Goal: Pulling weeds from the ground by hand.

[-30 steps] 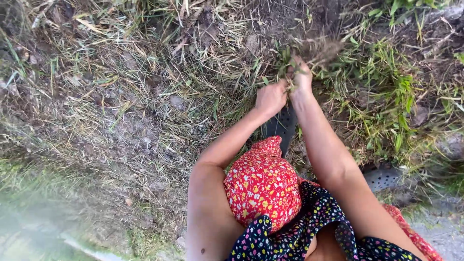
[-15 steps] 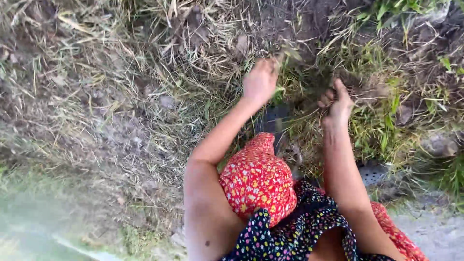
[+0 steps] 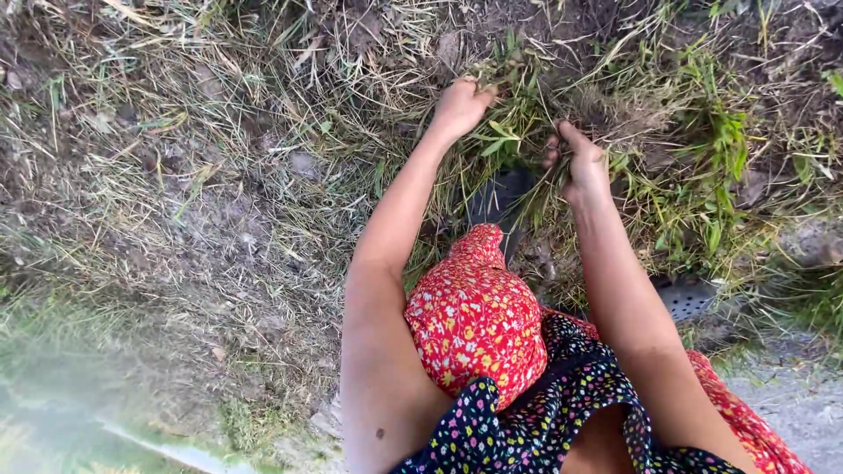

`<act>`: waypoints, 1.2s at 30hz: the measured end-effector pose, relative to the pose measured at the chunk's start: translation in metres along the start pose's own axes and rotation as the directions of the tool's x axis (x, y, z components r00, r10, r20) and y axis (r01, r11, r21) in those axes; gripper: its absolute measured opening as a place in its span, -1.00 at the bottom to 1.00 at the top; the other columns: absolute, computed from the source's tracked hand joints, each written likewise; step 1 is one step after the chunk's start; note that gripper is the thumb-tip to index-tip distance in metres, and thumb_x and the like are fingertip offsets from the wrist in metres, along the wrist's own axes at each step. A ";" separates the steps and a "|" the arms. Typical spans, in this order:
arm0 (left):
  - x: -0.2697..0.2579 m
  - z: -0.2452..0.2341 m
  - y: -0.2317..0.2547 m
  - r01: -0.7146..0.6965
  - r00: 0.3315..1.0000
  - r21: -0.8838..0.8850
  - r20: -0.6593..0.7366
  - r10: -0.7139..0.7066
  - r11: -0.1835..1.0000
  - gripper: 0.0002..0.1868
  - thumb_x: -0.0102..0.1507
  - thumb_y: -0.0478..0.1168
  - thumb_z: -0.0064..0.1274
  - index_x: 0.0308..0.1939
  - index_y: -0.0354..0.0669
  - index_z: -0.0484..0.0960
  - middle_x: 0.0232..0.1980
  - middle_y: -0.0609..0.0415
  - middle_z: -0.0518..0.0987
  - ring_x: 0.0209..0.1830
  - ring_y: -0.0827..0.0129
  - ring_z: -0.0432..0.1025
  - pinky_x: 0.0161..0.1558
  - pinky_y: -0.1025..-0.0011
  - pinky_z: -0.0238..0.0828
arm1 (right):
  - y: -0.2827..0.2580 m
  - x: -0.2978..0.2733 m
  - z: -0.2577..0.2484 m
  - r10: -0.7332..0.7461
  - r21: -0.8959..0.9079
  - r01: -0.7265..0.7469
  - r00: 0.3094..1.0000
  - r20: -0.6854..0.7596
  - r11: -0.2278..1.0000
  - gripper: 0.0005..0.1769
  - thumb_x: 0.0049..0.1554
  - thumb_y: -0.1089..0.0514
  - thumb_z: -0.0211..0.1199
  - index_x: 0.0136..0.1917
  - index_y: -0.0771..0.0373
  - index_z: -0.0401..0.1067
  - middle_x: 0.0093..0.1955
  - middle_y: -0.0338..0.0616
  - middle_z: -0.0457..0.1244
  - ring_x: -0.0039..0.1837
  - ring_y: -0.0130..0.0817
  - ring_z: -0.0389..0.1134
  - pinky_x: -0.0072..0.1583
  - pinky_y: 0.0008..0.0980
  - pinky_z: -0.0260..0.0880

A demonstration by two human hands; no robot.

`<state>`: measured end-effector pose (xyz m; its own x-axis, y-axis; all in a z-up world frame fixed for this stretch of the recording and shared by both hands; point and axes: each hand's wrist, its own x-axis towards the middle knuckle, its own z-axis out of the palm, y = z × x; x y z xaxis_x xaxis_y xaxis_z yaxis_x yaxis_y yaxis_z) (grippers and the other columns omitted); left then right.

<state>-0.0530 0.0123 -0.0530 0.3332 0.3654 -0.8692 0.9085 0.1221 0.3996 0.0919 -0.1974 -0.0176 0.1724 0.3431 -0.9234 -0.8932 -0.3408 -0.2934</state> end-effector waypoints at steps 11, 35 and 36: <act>-0.037 0.019 -0.002 -0.235 0.947 0.420 -0.103 0.303 0.877 -0.85 0.37 -0.18 -0.05 -0.16 -0.13 0.60 -0.48 0.06 0.56 -0.61 0.35 0.46 -0.57 0.36 0.38 | 0.028 0.097 0.067 0.193 0.329 -0.219 0.975 0.112 0.918 -0.76 0.33 0.10 0.05 0.14 0.28 0.39 -0.01 -0.01 0.36 -0.03 -0.17 0.44 0.10 -0.10 0.55; 0.015 0.029 0.079 -0.334 0.873 0.466 -0.175 0.455 0.819 -0.30 0.36 0.35 -0.22 -0.35 -0.21 0.65 -0.60 0.11 0.49 -0.73 0.38 0.35 -0.71 0.34 0.30 | -0.092 -0.015 -0.012 -0.473 -0.113 0.459 0.858 -0.200 0.881 -0.69 0.24 -0.09 0.42 0.03 0.16 0.50 -0.12 -0.27 0.40 -0.19 -0.52 0.32 -0.11 -0.44 0.39; 0.027 0.031 0.077 -0.290 0.874 0.540 -0.186 0.448 0.790 -0.35 0.30 0.33 -0.07 -0.43 -0.21 0.67 -0.57 0.06 0.55 -0.68 0.34 0.41 -0.64 0.32 0.36 | -0.085 -0.005 -0.010 -0.360 -0.143 0.335 0.905 -0.226 0.931 -0.71 0.25 -0.04 0.44 0.06 0.19 0.54 -0.11 -0.30 0.41 -0.20 -0.55 0.32 -0.15 -0.50 0.38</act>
<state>0.0341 0.0035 -0.0549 0.6517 0.5460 -0.5265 0.7572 -0.5082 0.4104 0.1706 -0.1787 0.0094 0.5719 0.2353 -0.7859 -0.7145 -0.3278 -0.6181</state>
